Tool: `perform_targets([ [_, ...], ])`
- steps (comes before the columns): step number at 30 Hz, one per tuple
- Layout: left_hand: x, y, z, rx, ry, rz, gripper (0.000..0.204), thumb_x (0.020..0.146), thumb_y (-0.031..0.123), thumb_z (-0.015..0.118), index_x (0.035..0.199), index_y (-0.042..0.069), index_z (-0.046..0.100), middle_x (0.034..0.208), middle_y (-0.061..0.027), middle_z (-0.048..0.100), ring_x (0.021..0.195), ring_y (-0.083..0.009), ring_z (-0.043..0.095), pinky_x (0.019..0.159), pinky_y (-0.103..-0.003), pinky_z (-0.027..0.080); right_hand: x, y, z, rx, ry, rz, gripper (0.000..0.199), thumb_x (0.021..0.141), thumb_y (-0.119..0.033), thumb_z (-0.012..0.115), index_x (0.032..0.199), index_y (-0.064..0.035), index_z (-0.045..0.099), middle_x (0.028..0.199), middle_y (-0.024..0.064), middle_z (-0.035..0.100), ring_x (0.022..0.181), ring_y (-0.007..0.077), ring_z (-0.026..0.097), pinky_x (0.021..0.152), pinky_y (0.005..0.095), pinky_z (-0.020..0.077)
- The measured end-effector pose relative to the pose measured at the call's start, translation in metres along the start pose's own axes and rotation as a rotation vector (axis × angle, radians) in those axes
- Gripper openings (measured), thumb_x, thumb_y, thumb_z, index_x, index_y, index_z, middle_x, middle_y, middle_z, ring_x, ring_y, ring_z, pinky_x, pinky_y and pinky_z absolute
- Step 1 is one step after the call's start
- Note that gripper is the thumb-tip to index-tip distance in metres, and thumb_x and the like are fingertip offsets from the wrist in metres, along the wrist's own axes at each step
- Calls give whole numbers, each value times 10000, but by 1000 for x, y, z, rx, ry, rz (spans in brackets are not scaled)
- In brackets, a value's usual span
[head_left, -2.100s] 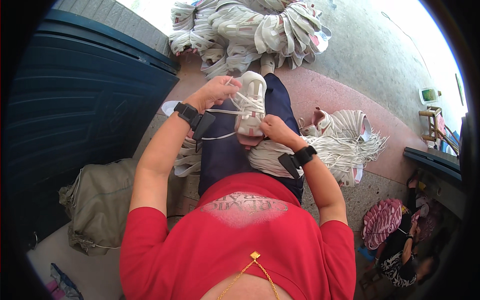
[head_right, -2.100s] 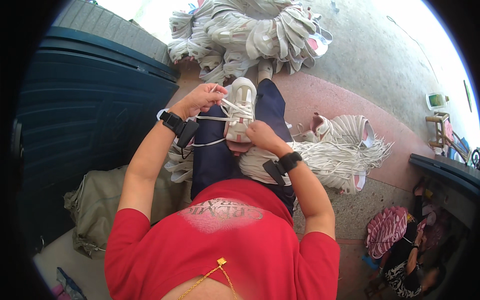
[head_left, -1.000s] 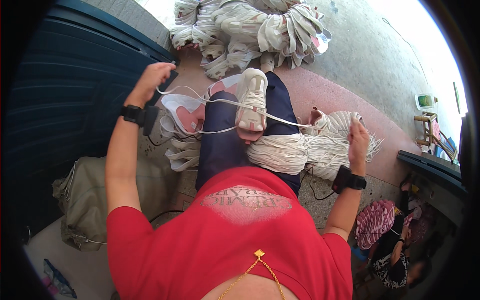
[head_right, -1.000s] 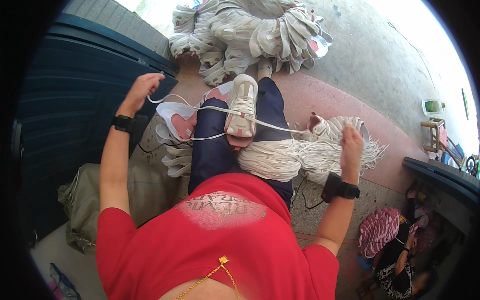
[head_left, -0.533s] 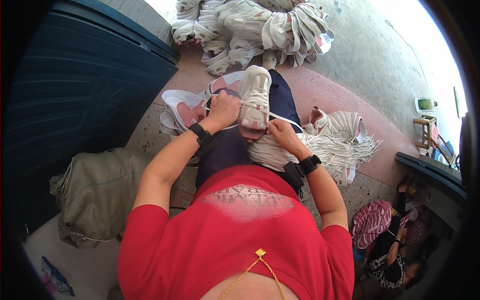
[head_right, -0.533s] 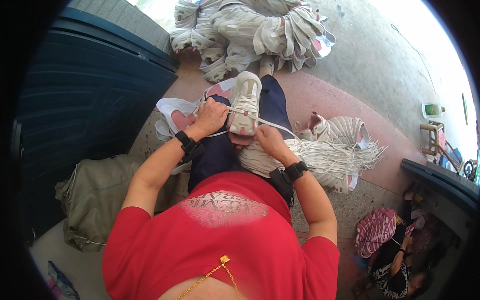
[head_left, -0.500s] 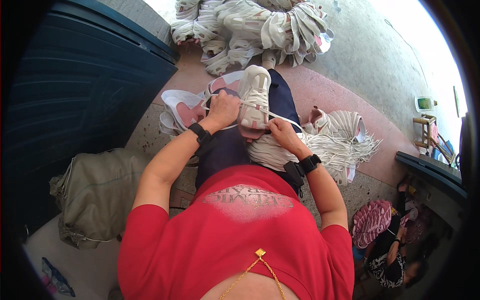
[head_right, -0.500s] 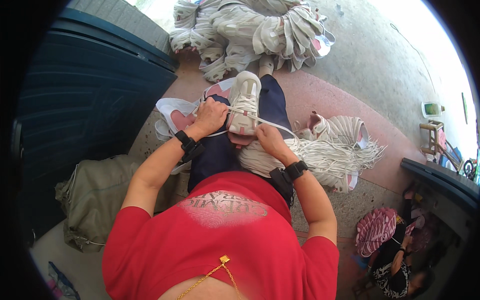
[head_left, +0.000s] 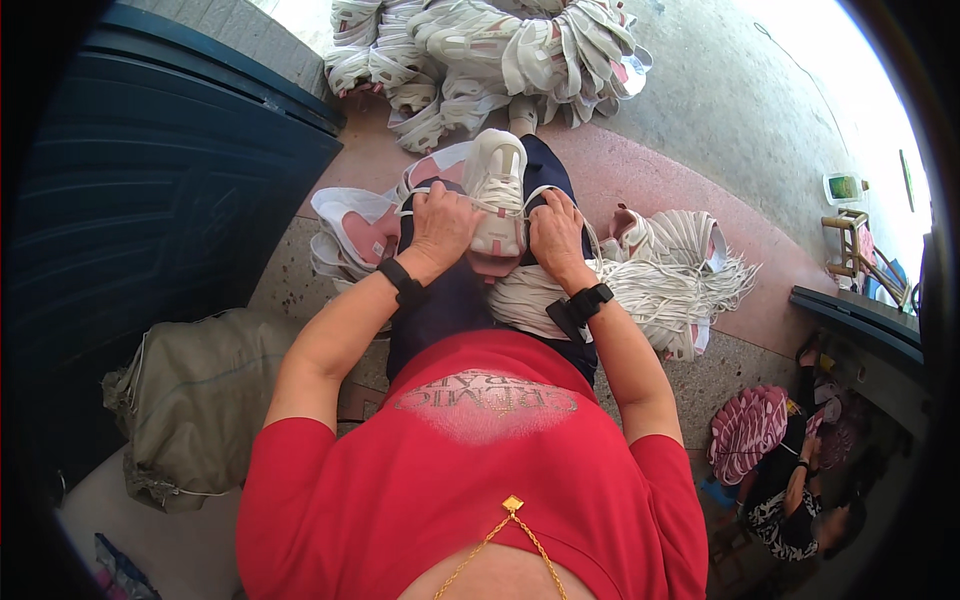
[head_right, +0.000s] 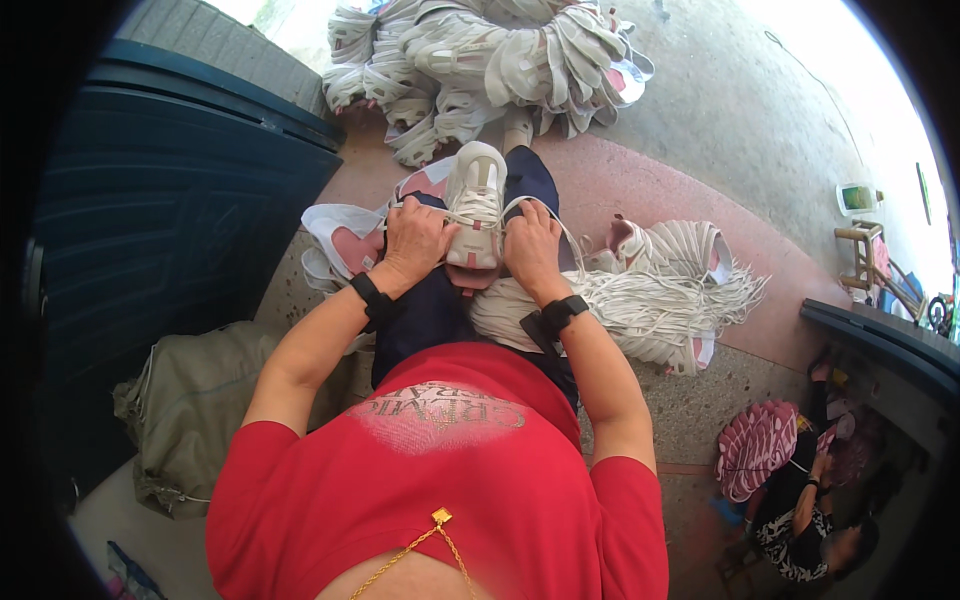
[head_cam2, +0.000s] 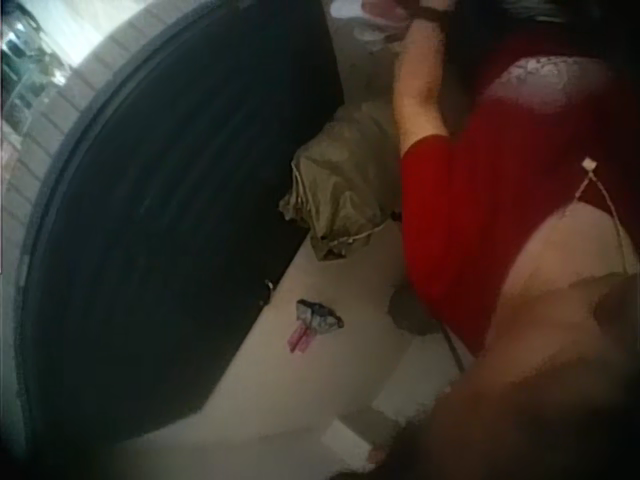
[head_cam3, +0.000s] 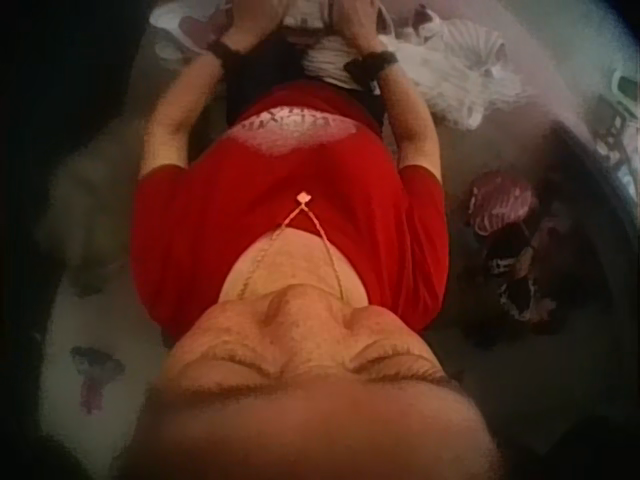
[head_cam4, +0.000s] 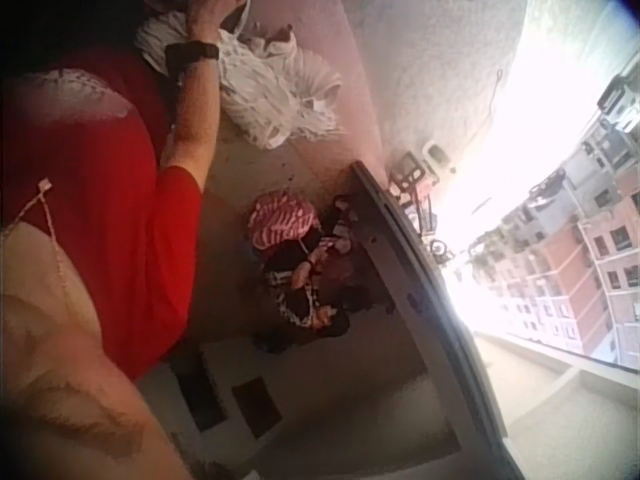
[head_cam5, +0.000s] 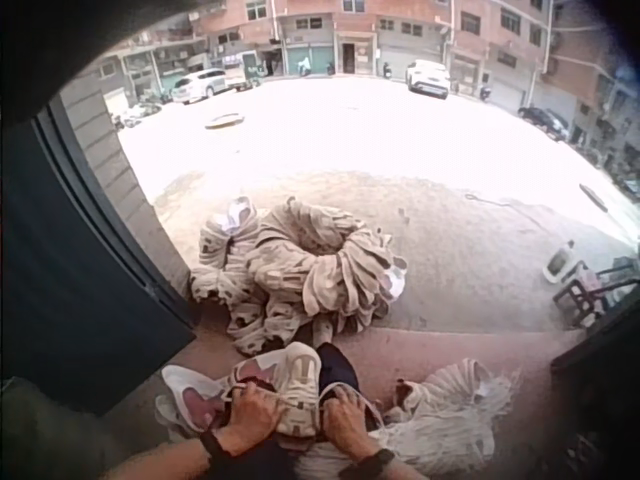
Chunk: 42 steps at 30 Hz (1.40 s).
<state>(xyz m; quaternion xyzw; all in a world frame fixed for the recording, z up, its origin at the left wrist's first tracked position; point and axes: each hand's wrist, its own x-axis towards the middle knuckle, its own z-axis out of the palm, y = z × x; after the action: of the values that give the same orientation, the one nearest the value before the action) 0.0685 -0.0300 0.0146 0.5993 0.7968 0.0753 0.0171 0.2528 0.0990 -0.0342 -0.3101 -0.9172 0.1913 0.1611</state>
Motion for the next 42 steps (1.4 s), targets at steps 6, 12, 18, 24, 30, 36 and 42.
perform_targets([
  [6, -13, 10, -7, 6, -32, -81, 284, 805, 344, 729, 924, 91, 680, 920, -60, 643, 968, -268, 545, 744, -431, 405, 7, -15, -1, -32, -19, 11, 147, 823, -173, 623, 846, -48, 697, 1255, 152, 615, 1235, 328, 501, 972, 474, 364],
  [12, -16, 7, 8, 2, -50, -55, 161, 859, 231, 665, 932, 89, 684, 927, -65, 627, 958, -286, 556, 714, -438, 453, 10, -18, -3, -70, 39, 8, 194, 796, -295, 708, 834, -105, 713, 944, 56, 597, 948, 251, 522, 781, 426, 347],
  [18, 8, -1, -14, -236, -24, 9, 166, 912, 213, 622, 976, 75, 689, 937, -97, 663, 918, -331, 627, 747, -452, 519, 0, -29, -26, -115, -52, -63, 199, 792, -294, 704, 820, -98, 714, 857, 59, 597, 918, 251, 531, 768, 428, 356],
  [24, 104, 29, 7, -779, -295, -69, 380, 887, 133, 624, 1214, -58, 596, 840, -200, 700, 557, -282, 672, 536, -407, 534, -5, -21, -17, -105, -31, -35, 145, 771, -225, 665, 820, -95, 706, 828, 59, 605, 901, 260, 544, 736, 432, 373],
  [30, 132, 52, 36, -794, -638, -142, 696, 799, 48, 707, 1408, -115, 413, 789, -186, 693, 452, -185, 609, 411, -312, 471, -8, -13, -8, -24, 46, -151, 125, 776, -177, 634, 864, -98, 674, 857, 58, 602, 872, 257, 546, 722, 424, 384],
  [36, 123, 23, -14, -1400, -675, -543, 735, 823, 48, 719, 1455, -65, 360, 734, -109, 674, 415, -83, 504, 365, -220, 364, 6, -23, -19, -360, -153, -271, 139, 795, -163, 607, 907, -126, 680, 929, 42, 587, 948, 232, 532, 790, 417, 385],
  [42, 109, 20, -26, -1536, -650, -683, 594, 849, 57, 727, 1365, -35, 446, 727, -98, 670, 414, -65, 487, 352, -207, 308, 14, -23, -38, -61, 72, -439, 135, 808, -111, 614, 939, -82, 632, 997, 74, 609, 988, 243, 553, 862, 422, 401],
])
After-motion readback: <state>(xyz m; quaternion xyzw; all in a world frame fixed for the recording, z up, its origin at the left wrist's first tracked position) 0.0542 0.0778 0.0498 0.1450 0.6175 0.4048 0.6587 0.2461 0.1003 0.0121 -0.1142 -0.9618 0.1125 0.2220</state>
